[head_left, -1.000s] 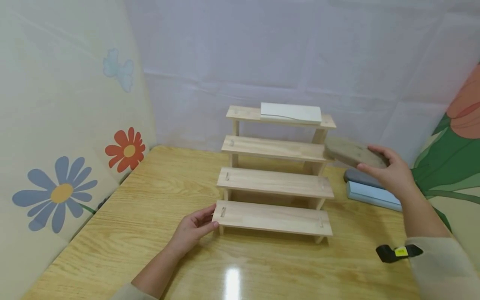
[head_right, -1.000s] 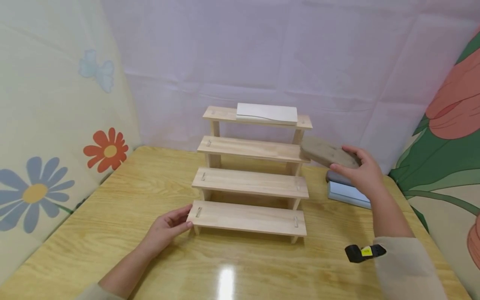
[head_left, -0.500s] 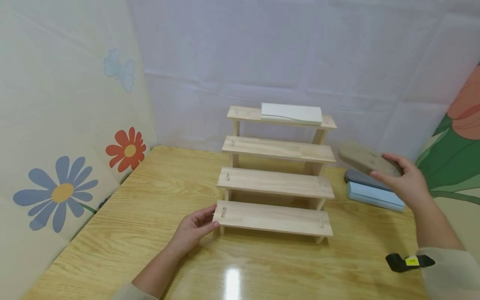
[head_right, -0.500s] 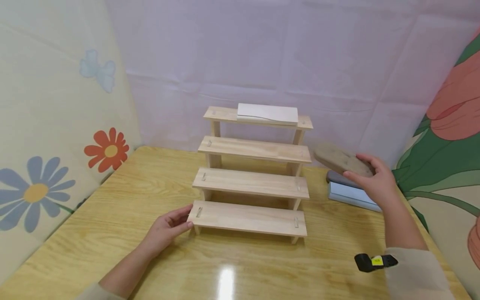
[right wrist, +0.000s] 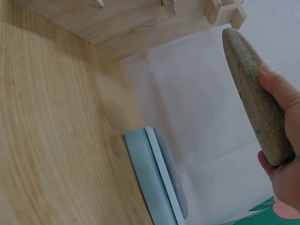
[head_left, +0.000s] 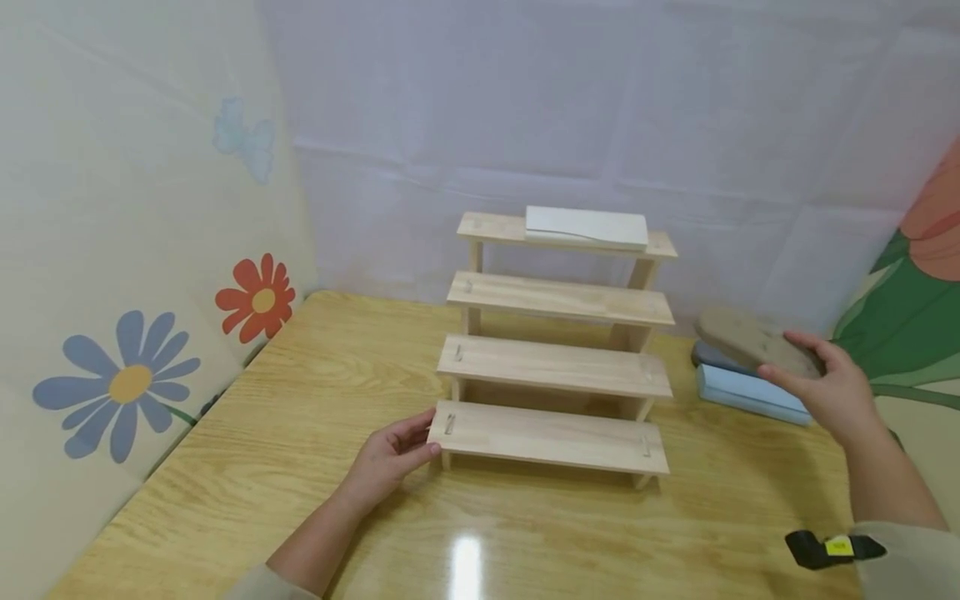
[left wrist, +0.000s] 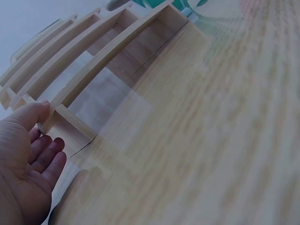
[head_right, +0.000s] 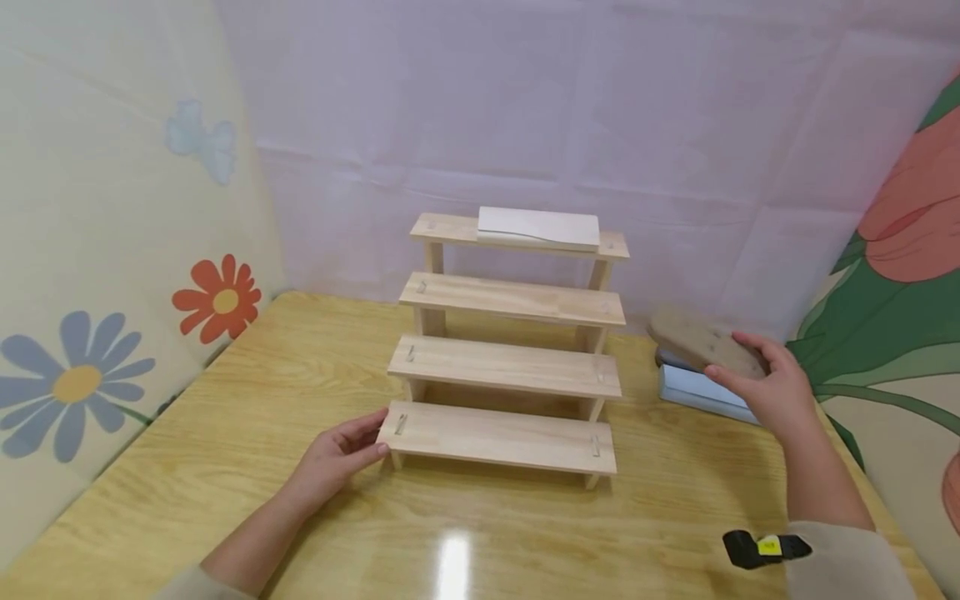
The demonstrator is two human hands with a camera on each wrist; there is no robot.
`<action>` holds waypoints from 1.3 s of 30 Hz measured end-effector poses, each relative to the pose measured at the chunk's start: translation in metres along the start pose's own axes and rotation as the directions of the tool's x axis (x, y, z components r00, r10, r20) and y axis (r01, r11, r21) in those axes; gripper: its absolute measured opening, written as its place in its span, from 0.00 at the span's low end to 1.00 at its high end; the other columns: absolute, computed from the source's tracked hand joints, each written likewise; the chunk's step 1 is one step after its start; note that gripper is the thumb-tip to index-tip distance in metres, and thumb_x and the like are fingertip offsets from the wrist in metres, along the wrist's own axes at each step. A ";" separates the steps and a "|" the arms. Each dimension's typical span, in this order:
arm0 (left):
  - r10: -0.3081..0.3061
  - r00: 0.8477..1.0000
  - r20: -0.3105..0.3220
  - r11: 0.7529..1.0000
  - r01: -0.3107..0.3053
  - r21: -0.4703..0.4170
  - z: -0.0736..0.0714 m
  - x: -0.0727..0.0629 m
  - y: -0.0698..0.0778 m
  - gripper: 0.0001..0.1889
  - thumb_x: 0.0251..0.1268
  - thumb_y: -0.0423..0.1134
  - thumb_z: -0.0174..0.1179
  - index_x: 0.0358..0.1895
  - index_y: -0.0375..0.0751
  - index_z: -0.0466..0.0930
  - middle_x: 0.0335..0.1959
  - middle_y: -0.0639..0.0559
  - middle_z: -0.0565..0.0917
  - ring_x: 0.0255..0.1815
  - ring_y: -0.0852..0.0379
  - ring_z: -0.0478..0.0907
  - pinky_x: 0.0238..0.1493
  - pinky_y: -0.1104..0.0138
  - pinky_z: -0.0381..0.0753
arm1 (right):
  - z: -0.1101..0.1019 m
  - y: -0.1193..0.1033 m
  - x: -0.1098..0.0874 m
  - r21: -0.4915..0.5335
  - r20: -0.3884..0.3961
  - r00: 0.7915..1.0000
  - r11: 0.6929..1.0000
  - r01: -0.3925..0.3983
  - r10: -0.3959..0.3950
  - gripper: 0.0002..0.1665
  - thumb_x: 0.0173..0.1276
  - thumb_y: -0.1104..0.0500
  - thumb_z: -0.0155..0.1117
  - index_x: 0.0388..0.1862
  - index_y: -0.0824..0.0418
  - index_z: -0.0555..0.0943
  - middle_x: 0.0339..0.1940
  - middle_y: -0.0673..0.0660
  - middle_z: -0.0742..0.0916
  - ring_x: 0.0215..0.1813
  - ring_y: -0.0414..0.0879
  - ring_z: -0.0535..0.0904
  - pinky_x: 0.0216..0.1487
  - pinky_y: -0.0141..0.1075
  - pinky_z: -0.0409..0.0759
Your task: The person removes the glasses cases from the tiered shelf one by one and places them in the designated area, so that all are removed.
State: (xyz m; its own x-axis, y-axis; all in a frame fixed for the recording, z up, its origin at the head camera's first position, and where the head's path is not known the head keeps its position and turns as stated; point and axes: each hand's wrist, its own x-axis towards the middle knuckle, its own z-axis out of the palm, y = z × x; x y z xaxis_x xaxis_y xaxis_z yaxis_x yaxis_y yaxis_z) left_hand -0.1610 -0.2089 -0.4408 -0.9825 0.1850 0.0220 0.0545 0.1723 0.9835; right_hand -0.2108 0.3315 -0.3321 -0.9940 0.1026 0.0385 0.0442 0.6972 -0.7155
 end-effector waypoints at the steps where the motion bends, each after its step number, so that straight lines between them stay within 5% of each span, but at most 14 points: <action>1: -0.001 1.000 -0.002 1.000 0.001 0.001 0.000 0.000 0.000 0.31 0.65 0.33 0.63 0.69 0.27 0.64 0.64 0.29 0.74 0.62 0.39 0.76 0.58 0.72 0.79 | 0.000 0.002 -0.001 -0.003 0.002 1.000 1.000 -0.001 0.001 0.50 0.68 0.38 0.61 0.81 0.50 0.50 0.78 0.73 0.55 0.69 0.71 0.59 0.50 0.49 0.72; 17: 0.002 1.000 0.001 1.000 -0.002 0.000 0.000 -0.002 0.005 0.31 0.66 0.33 0.62 0.69 0.27 0.64 0.64 0.29 0.74 0.62 0.39 0.76 0.58 0.74 0.79 | 0.013 0.034 -0.014 -0.013 -0.004 1.000 1.000 -0.017 0.017 0.51 0.68 0.40 0.62 0.78 0.64 0.53 0.76 0.77 0.56 0.68 0.76 0.58 0.56 0.64 0.66; 19: 0.002 1.000 0.001 1.000 -0.002 0.001 0.000 -0.002 0.005 0.31 0.66 0.33 0.62 0.69 0.27 0.64 0.64 0.29 0.74 0.62 0.39 0.76 0.58 0.73 0.79 | 0.016 0.038 -0.016 -0.028 -0.024 1.000 1.000 -0.007 0.006 0.50 0.68 0.41 0.63 0.77 0.65 0.55 0.75 0.77 0.59 0.68 0.75 0.59 0.56 0.62 0.67; 23: 0.002 1.000 0.002 1.000 -0.002 0.002 0.000 -0.002 0.005 0.31 0.66 0.33 0.62 0.69 0.27 0.63 0.64 0.29 0.74 0.63 0.39 0.76 0.58 0.73 0.78 | 0.021 0.046 -0.020 -0.053 -0.035 0.999 0.999 0.002 -0.004 0.49 0.68 0.43 0.64 0.76 0.68 0.56 0.73 0.77 0.63 0.67 0.73 0.61 0.51 0.42 0.70; 26: 0.001 1.000 0.003 1.000 -0.001 0.003 0.000 -0.002 0.006 0.31 0.66 0.33 0.62 0.69 0.26 0.63 0.64 0.29 0.74 0.63 0.38 0.76 0.59 0.73 0.78 | 0.024 0.051 -0.023 -0.052 -0.025 1.000 0.999 -0.004 0.002 0.49 0.69 0.44 0.64 0.76 0.69 0.56 0.73 0.78 0.64 0.67 0.72 0.61 0.50 0.39 0.69; 39: -0.004 1.000 -0.013 1.000 0.004 0.011 0.001 -0.002 0.006 0.31 0.65 0.33 0.63 0.68 0.27 0.65 0.63 0.30 0.75 0.61 0.43 0.78 0.55 0.77 0.78 | 0.032 0.068 -0.032 -0.052 0.001 1.000 0.998 -0.029 0.029 0.48 0.68 0.44 0.64 0.75 0.69 0.57 0.71 0.81 0.62 0.65 0.73 0.62 0.54 0.56 0.68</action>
State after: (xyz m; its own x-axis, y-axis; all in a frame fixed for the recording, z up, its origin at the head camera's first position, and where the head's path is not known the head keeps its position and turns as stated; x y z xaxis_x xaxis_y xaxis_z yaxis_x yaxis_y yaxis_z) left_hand -0.1589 -0.2068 -0.4351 -0.9850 0.1715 0.0203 0.0522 0.1835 0.9816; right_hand -0.1796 0.3532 -0.4047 -0.9923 0.1224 0.0172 0.0782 0.7297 -0.6793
